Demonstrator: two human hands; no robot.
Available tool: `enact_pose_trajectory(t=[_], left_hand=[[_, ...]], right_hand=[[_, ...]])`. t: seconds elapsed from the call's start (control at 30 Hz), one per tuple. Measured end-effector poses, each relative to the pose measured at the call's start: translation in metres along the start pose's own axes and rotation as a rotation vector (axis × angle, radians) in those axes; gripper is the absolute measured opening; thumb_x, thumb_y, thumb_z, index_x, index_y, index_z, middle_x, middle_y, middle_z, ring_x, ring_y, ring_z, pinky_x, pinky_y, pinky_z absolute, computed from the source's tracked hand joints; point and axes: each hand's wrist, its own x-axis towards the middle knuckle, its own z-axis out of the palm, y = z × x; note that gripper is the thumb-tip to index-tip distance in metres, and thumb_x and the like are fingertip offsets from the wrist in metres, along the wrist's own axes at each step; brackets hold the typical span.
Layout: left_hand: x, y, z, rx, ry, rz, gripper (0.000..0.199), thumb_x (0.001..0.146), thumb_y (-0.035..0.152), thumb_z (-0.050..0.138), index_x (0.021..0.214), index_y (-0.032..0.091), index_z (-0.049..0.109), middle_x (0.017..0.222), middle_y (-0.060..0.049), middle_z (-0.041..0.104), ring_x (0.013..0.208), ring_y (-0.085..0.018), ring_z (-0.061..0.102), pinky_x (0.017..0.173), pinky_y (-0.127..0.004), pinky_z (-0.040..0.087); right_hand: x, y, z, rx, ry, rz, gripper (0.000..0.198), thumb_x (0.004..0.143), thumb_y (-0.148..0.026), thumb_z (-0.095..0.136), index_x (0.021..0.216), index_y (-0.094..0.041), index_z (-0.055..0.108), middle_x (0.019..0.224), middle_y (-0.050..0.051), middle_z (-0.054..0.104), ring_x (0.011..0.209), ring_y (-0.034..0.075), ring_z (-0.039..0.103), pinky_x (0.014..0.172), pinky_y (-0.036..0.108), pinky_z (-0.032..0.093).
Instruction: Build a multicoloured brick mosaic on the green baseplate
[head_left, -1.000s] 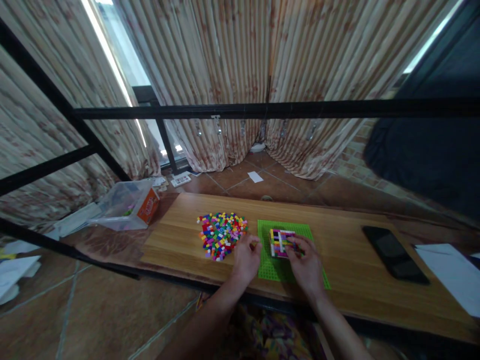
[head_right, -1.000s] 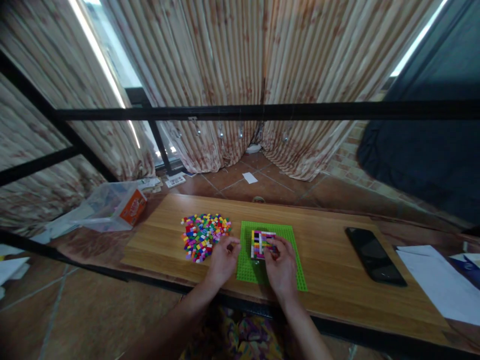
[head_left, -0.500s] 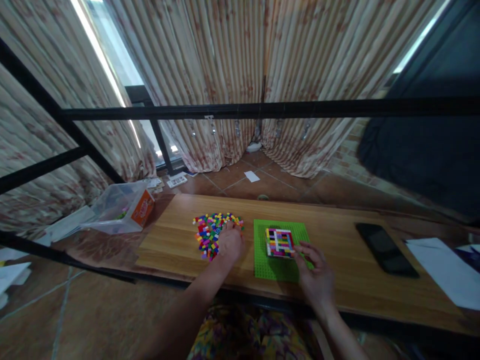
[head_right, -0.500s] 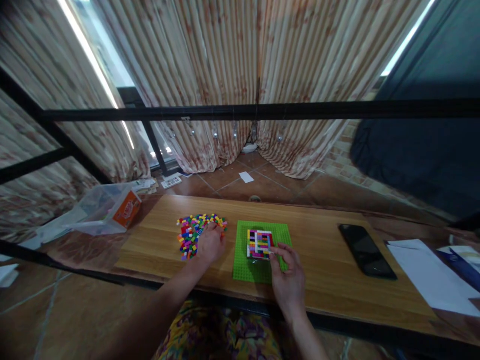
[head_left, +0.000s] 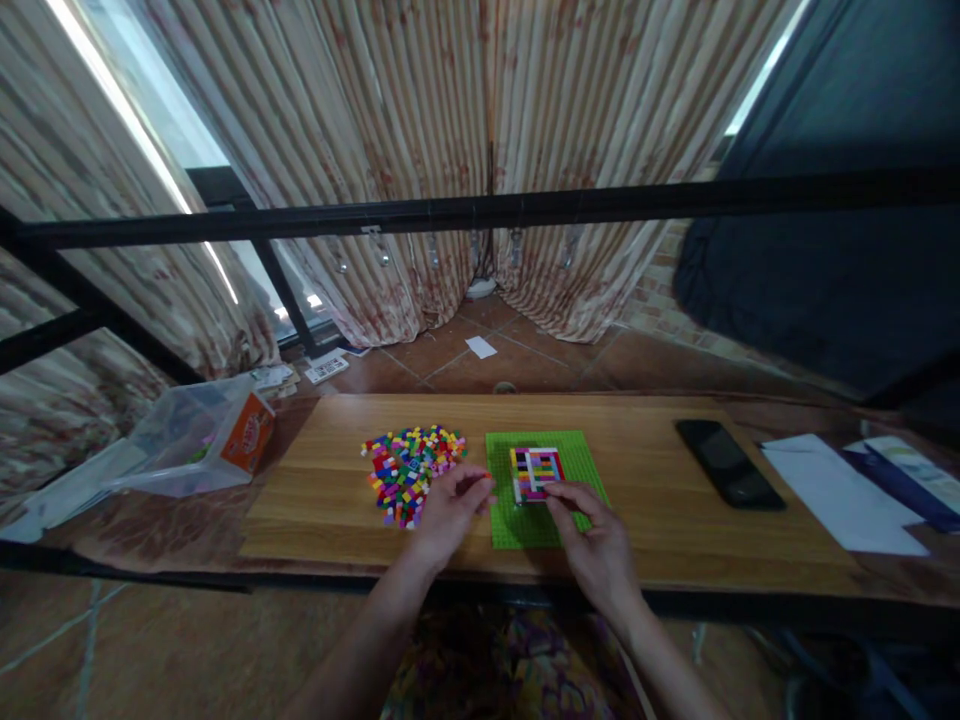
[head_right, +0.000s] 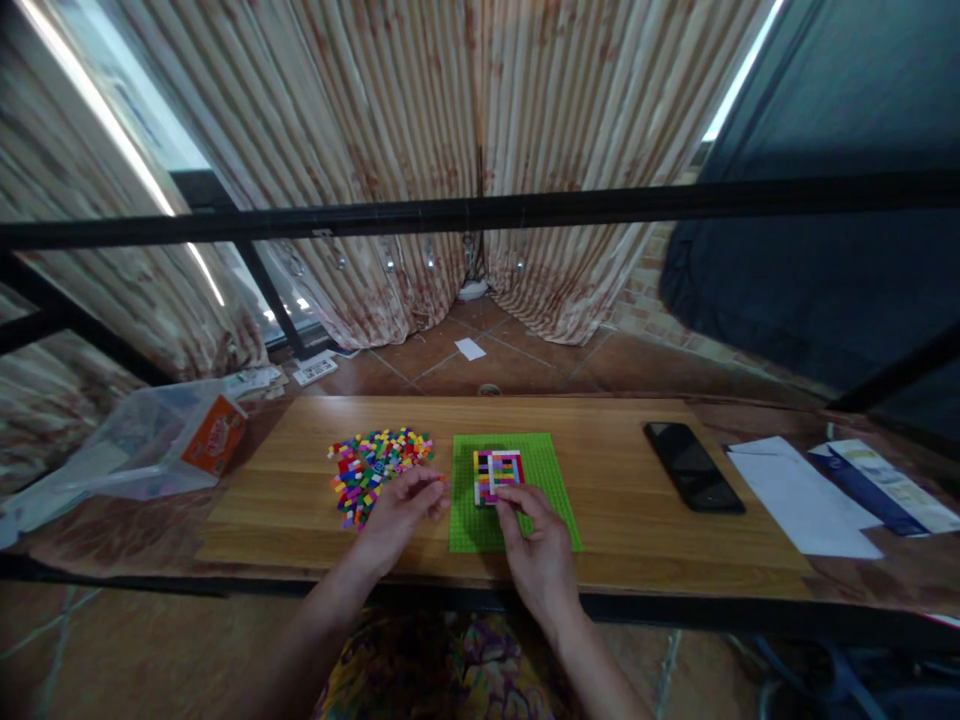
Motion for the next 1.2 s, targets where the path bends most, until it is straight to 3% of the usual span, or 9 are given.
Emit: enact_pose_trajectory(t=[0.07, 0.13, 0.27, 0.4, 0.67, 0.97, 1.07, 1.2], left_hand=[[-0.011, 0.005, 0.005, -0.292, -0.087, -0.159, 0.025, 0.076, 0.035, 0.069, 0.089, 0.014, 0.065, 0.085, -0.006, 0.069, 0.07, -0.013, 0.064, 0.065, -0.025, 0.049], [-0.019, 0.009, 0.007, -0.432, -0.136, -0.244, 0.032, 0.071, 0.034, 0.076, 0.092, 0.012, 0.066, 0.085, -0.007, 0.07, 0.071, -0.013, 0.064, 0.067, -0.024, 0.049], [-0.027, 0.011, 0.007, -0.482, -0.2, -0.287, 0.035, 0.068, 0.032, 0.08, 0.093, 0.011, 0.07, 0.083, -0.007, 0.071, 0.072, -0.013, 0.064, 0.07, -0.024, 0.05], [-0.032, 0.004, 0.008, -0.485, -0.246, -0.304, 0.033, 0.068, 0.033, 0.079, 0.093, 0.011, 0.071, 0.086, -0.008, 0.071, 0.073, -0.013, 0.064, 0.071, -0.026, 0.05], [-0.036, -0.009, 0.016, -0.562, -0.215, -0.352, 0.031, 0.066, 0.031, 0.08, 0.089, 0.012, 0.07, 0.08, -0.005, 0.069, 0.07, -0.012, 0.064, 0.069, -0.025, 0.049], [-0.048, -0.017, 0.024, -0.77, -0.251, -0.506, 0.026, 0.068, 0.031, 0.079, 0.08, 0.012, 0.067, 0.067, 0.001, 0.058, 0.057, -0.005, 0.052, 0.057, -0.02, 0.043], [-0.054, -0.02, 0.027, -0.797, -0.249, -0.561, 0.027, 0.068, 0.031, 0.08, 0.079, 0.01, 0.067, 0.067, 0.002, 0.055, 0.056, -0.004, 0.049, 0.055, -0.018, 0.042], [-0.057, -0.025, 0.03, -0.799, -0.247, -0.593, 0.03, 0.065, 0.032, 0.082, 0.077, 0.01, 0.065, 0.065, 0.002, 0.053, 0.055, -0.004, 0.047, 0.054, -0.018, 0.039]], right_hand=[[0.001, -0.011, 0.005, -0.005, -0.122, -0.05, 0.022, 0.091, -0.035, 0.051, 0.103, -0.026, 0.068, 0.105, 0.006, 0.066, 0.1, 0.021, 0.061, 0.091, 0.04, 0.048], [0.003, -0.02, 0.009, -0.022, -0.217, -0.112, 0.025, 0.093, -0.033, 0.049, 0.109, -0.027, 0.067, 0.109, 0.006, 0.066, 0.104, 0.02, 0.06, 0.093, 0.039, 0.048], [0.004, -0.028, 0.013, -0.034, -0.286, -0.187, 0.026, 0.094, -0.031, 0.047, 0.112, -0.029, 0.067, 0.106, 0.006, 0.066, 0.102, 0.019, 0.06, 0.089, 0.035, 0.05], [-0.002, -0.024, 0.014, -0.018, -0.318, -0.158, 0.025, 0.094, -0.03, 0.049, 0.109, -0.03, 0.069, 0.102, 0.005, 0.066, 0.098, 0.018, 0.061, 0.086, 0.033, 0.05], [-0.014, -0.014, 0.01, 0.04, -0.261, -0.037, 0.015, 0.089, -0.031, 0.057, 0.095, -0.027, 0.07, 0.096, 0.003, 0.066, 0.091, 0.018, 0.061, 0.081, 0.031, 0.049], [-0.03, -0.005, 0.021, 0.308, -0.151, 0.134, 0.012, 0.083, -0.035, 0.066, 0.09, -0.029, 0.074, 0.107, 0.005, 0.062, 0.103, 0.02, 0.06, 0.086, 0.034, 0.05], [-0.037, -0.003, 0.017, 0.214, -0.182, 0.112, 0.015, 0.086, -0.035, 0.062, 0.094, -0.029, 0.073, 0.11, 0.005, 0.061, 0.103, 0.02, 0.06, 0.087, 0.035, 0.051], [-0.039, -0.005, 0.006, -0.032, -0.218, -0.017, 0.017, 0.088, -0.032, 0.058, 0.098, -0.031, 0.072, 0.112, 0.005, 0.061, 0.107, 0.021, 0.058, 0.091, 0.037, 0.049]])
